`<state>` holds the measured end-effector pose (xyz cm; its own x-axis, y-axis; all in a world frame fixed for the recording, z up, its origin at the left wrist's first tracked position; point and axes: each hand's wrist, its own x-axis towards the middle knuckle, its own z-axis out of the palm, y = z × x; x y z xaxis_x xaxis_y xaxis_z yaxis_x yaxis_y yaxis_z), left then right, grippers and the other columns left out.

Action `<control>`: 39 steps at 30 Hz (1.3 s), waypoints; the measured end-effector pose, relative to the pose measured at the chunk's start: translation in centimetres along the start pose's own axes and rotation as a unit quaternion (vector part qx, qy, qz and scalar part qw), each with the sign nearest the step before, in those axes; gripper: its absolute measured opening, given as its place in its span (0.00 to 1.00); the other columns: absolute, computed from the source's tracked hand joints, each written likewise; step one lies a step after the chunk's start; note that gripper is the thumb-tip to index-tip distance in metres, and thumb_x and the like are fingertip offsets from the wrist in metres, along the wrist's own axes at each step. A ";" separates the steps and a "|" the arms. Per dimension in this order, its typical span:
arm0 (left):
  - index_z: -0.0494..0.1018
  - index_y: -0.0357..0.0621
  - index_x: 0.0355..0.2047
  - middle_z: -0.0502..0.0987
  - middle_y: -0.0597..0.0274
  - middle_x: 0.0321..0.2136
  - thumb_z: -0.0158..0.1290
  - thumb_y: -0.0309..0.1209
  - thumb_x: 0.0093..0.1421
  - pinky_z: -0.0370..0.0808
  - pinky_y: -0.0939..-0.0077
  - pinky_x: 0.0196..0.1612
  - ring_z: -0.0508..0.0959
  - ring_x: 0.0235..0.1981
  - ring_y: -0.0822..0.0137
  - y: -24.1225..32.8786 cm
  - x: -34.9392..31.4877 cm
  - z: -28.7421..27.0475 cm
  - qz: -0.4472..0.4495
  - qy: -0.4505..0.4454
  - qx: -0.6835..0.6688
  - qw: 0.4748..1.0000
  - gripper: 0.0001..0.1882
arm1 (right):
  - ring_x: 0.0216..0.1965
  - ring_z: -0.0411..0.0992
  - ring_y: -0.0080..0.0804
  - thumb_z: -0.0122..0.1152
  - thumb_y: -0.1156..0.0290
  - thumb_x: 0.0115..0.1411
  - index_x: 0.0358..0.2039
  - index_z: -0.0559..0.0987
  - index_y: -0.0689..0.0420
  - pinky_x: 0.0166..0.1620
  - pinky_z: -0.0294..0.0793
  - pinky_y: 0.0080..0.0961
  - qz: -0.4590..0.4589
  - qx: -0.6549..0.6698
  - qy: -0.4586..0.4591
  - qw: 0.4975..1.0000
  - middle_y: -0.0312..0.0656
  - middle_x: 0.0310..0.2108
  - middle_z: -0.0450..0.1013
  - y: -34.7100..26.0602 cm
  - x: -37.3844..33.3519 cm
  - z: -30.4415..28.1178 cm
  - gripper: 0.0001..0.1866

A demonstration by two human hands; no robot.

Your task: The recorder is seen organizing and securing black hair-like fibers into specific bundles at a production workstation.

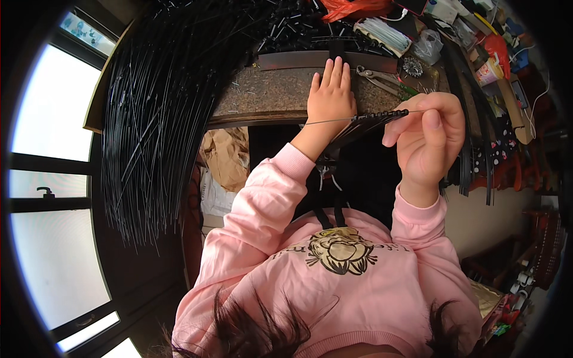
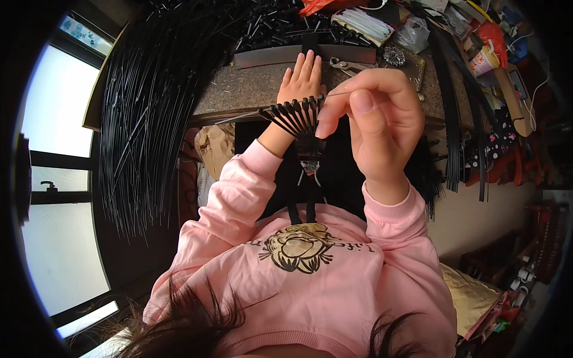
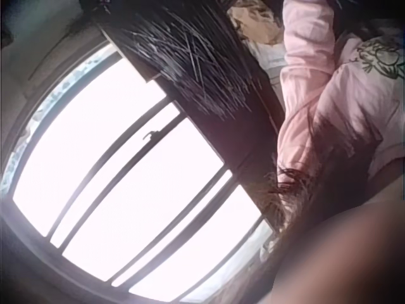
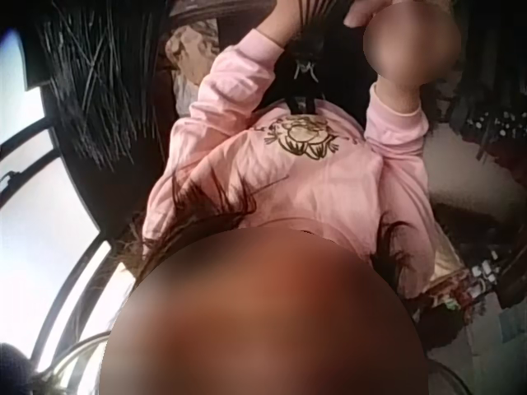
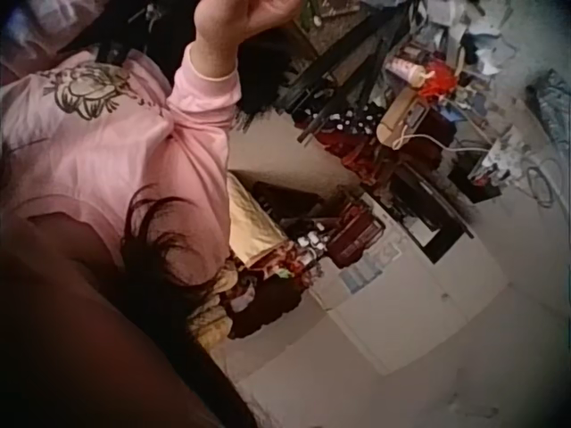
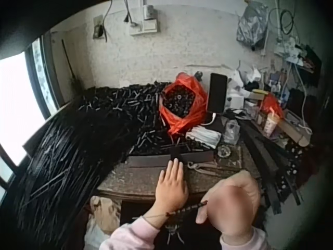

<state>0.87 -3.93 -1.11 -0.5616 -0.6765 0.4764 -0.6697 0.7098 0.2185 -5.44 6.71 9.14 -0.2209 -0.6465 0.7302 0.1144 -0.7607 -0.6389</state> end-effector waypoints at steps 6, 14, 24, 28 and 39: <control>0.52 0.38 0.46 0.51 0.55 0.48 0.41 0.34 0.43 0.52 0.64 0.48 0.51 0.50 0.62 -0.2 0.0 0.3 0.008 0.014 0.005 1.000 0.28 | 0.14 0.62 0.25 0.42 0.71 0.49 0.30 0.61 0.66 0.19 0.62 0.16 0.026 0.030 0.024 0.999 0.46 0.19 0.65 0.2 -0.3 -0.4 0.11; 0.50 0.38 0.47 0.51 0.54 0.49 0.40 0.35 0.44 0.52 0.65 0.48 0.51 0.51 0.61 -0.9 0.0 0.4 0.029 -0.002 0.071 0.997 0.28 | 0.37 0.61 0.31 0.55 0.61 0.37 0.36 0.61 0.66 0.42 0.57 0.24 0.186 -0.020 -0.190 0.964 0.46 0.33 0.63 3.8 -1.7 -2.0 0.28; 0.52 0.37 0.46 0.52 0.55 0.48 0.41 0.33 0.43 0.54 0.65 0.47 0.52 0.50 0.61 -1.0 0.5 1.3 -0.007 0.033 0.017 0.999 0.27 | 0.29 0.65 0.28 0.45 0.74 0.49 0.25 0.68 0.65 0.35 0.63 0.19 0.194 -0.058 -0.328 0.923 0.41 0.25 0.67 7.3 -3.1 -2.3 0.07; 0.53 0.40 0.46 0.55 0.55 0.47 0.41 0.34 0.42 0.53 0.65 0.47 0.54 0.49 0.61 -1.1 0.6 1.5 0.001 0.044 0.023 0.999 0.28 | 0.26 0.64 0.27 0.41 0.71 0.52 0.24 0.67 0.65 0.33 0.63 0.19 0.248 -0.050 -0.304 0.918 0.40 0.22 0.66 7.3 -3.0 -2.6 0.10; 0.64 0.44 0.37 0.60 0.60 0.44 0.43 0.38 0.42 0.59 0.72 0.36 0.59 0.45 0.65 -2.2 1.0 0.1 0.109 0.019 0.065 0.992 0.21 | 0.30 0.66 0.36 0.39 0.68 0.53 0.21 0.63 0.63 0.36 0.64 0.28 0.253 0.042 -0.254 0.932 0.43 0.22 0.66 7.3 -2.9 -2.8 0.11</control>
<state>1.77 -6.18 -1.20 -0.6831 -0.5000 0.5324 -0.5928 0.8053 -0.0043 -6.69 3.16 1.65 0.3678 -0.8514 0.3739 0.1594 -0.3384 -0.9274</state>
